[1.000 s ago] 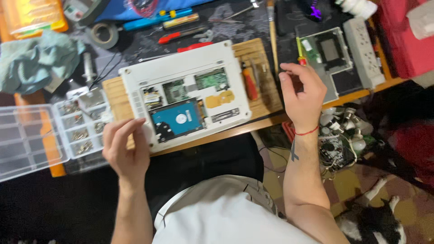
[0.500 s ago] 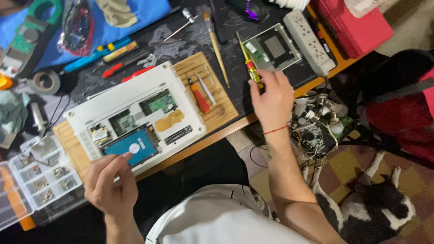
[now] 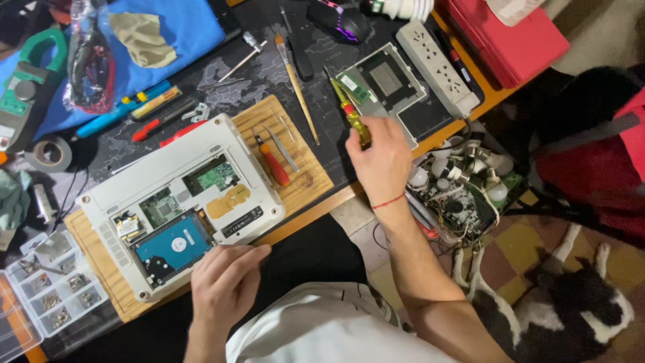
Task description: The person uses a screwdriver to remove screws from a metal bracket securing a hard drive inside a disassembled laptop. They remove the bracket and set it aside, then use a different screwdriver to loosen screws on the hard drive itself. The person then uses tweezers to adjust a ribbon cable connected to the drive.
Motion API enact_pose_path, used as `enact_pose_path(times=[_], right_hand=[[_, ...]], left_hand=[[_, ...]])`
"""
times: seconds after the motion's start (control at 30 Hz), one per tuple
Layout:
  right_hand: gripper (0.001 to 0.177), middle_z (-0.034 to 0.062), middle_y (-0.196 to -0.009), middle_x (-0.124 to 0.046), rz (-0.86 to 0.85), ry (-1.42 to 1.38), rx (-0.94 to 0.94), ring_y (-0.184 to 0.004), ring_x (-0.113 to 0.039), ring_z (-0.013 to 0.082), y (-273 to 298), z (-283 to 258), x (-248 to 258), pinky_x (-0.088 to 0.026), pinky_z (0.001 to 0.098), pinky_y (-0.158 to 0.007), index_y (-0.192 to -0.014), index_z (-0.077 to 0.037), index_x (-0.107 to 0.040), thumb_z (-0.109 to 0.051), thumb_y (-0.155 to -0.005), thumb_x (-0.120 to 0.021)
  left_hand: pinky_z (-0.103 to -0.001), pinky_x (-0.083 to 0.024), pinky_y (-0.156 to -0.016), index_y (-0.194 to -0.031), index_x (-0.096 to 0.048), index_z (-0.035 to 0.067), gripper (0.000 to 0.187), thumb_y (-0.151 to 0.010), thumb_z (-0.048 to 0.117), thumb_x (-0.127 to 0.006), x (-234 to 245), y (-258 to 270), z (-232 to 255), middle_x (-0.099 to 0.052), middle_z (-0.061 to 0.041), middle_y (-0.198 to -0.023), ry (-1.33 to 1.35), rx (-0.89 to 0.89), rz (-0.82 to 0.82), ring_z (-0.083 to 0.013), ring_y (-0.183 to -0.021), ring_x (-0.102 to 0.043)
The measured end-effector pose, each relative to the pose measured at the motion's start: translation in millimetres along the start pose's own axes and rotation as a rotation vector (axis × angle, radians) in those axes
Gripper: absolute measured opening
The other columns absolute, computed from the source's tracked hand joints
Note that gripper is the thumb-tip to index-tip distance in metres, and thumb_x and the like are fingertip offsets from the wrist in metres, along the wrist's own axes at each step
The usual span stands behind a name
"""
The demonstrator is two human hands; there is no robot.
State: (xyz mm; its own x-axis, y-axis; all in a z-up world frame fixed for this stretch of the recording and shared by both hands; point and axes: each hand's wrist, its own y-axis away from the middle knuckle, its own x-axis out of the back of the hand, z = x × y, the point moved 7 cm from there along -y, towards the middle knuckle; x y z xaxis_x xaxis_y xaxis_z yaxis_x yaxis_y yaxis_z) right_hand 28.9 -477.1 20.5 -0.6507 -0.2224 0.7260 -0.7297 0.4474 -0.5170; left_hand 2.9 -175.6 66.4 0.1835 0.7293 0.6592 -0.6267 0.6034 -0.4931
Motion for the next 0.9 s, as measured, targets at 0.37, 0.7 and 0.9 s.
enact_pose_path(times=[0.37, 0.7, 0.9], right_hand=[[0.011, 0.0180, -0.102, -0.061, 0.160, -0.949, -0.098, -0.071, -0.070, 0.0255, 4, -33, 14, -0.061, 0.0332, -0.068, -0.105, 0.000, -0.058, 0.002, -0.099, -0.066], [0.026, 0.0150, -0.077, -0.071, 0.017, -1.069, 0.359, -0.063, -0.072, 0.0286, 70, -168, -13, -0.058, 0.0341, -0.059, -0.084, 0.005, -0.074, -0.011, -0.075, -0.093], [0.022, 0.0088, -0.077, -0.075, 0.059, -0.935, 0.657, -0.062, -0.073, 0.0278, 92, -225, -7, -0.061, 0.0344, -0.062, -0.084, -0.002, -0.075, -0.018, -0.081, -0.090]], left_hand=[[-0.033, -0.051, -0.073, -0.115, -0.069, 0.010, 0.023, -0.103, 0.004, -0.050, 19, 10, 0, -0.072, -0.006, -0.102, 0.042, 0.033, 0.106, -0.0243, -0.078, -0.064], [-0.047, -0.058, -0.072, -0.120, -0.073, 0.000, 0.031, -0.089, -0.003, -0.074, 76, 17, -13, -0.071, -0.018, -0.095, -0.087, 0.033, 0.511, -0.0393, -0.078, -0.070], [-0.043, -0.060, -0.072, -0.121, -0.077, 0.011, 0.032, -0.090, 0.002, -0.075, 93, 39, -32, -0.068, -0.011, -0.097, -0.212, 0.042, 0.632, -0.0324, -0.079, -0.069]])
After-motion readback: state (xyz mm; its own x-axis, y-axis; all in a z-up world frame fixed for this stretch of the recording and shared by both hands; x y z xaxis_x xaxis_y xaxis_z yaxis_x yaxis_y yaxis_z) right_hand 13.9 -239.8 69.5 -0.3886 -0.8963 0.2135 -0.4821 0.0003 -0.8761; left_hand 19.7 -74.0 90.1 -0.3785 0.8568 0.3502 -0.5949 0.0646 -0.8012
